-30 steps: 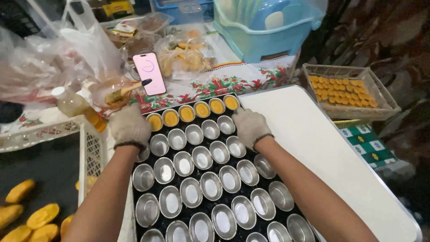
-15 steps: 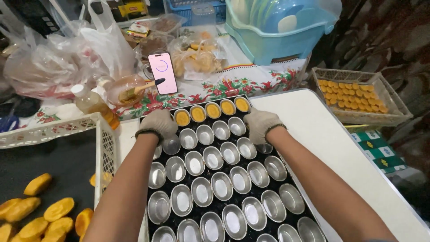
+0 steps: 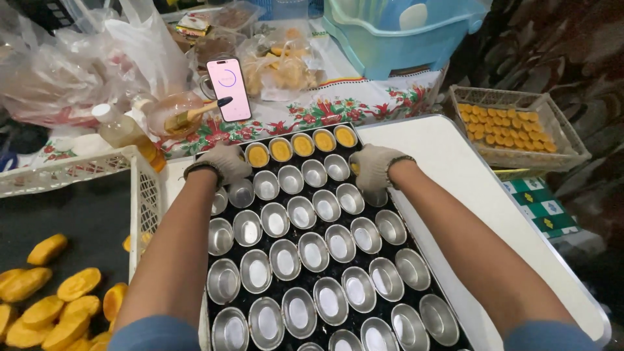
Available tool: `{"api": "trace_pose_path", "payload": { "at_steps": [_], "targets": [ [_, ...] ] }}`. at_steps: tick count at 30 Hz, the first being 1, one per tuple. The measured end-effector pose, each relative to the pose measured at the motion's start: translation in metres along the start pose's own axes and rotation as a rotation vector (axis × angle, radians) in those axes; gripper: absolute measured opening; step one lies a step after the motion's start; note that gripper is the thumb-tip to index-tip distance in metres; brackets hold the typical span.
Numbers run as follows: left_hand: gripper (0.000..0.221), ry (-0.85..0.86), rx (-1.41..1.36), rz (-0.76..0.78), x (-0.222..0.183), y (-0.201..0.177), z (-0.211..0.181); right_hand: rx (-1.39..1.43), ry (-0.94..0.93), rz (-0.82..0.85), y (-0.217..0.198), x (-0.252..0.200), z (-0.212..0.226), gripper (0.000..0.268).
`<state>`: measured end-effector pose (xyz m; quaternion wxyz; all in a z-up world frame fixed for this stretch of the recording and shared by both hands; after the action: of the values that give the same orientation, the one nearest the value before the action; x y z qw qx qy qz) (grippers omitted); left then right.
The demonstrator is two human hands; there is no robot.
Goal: Transferring small yellow cakes from a baking tray into a plastic crate.
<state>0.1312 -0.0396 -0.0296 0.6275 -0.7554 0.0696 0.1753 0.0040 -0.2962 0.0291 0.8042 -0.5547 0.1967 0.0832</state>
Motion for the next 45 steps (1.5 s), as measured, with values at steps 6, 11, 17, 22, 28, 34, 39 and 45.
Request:
{"api": "trace_pose_path", "payload": {
  "at_steps": [6,11,17,22,28,34,39,45],
  "targets": [
    [0.065,0.04,-0.059,0.016,0.013,-0.007,0.004,-0.059,0.026,-0.036,0.014,0.029,-0.025,0.062],
    [0.063,0.078,-0.129,-0.017,0.022,0.008,0.018,-0.045,-0.072,-0.035,-0.002,0.009,-0.025,0.052],
    [0.058,0.332,0.027,-0.04,0.041,0.011,0.044,-0.01,0.007,-0.045,-0.014,-0.031,-0.012,0.058],
    [0.06,0.352,0.087,-0.041,0.002,-0.014,0.053,0.085,0.039,-0.166,-0.008,-0.021,-0.033,0.052],
    [0.06,0.367,-0.209,-0.045,-0.027,-0.023,0.052,0.483,-0.018,-0.466,0.001,0.032,-0.029,0.059],
    [0.06,0.47,-0.39,-0.133,0.015,0.031,0.021,2.281,-0.007,-0.33,0.036,0.088,0.069,0.066],
    [0.05,0.482,0.02,-0.174,0.006,0.032,-0.01,1.237,-0.127,-0.257,0.055,0.101,0.107,0.055],
    [0.046,0.471,0.107,-0.152,-0.001,0.016,-0.013,0.351,-0.245,-0.233,0.067,0.139,0.111,0.041]
  ]
}}
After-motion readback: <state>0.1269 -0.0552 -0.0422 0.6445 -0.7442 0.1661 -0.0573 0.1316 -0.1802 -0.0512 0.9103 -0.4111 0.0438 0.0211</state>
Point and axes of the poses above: each hand's wrist, its own x-axis towards the middle knuckle, its own y-axis out of the palm, z = x × y, the point moved 3 cm from there along x, towards the middle knuckle, and after that the axes turned 15 degrees about x, right-handed, at the moved point
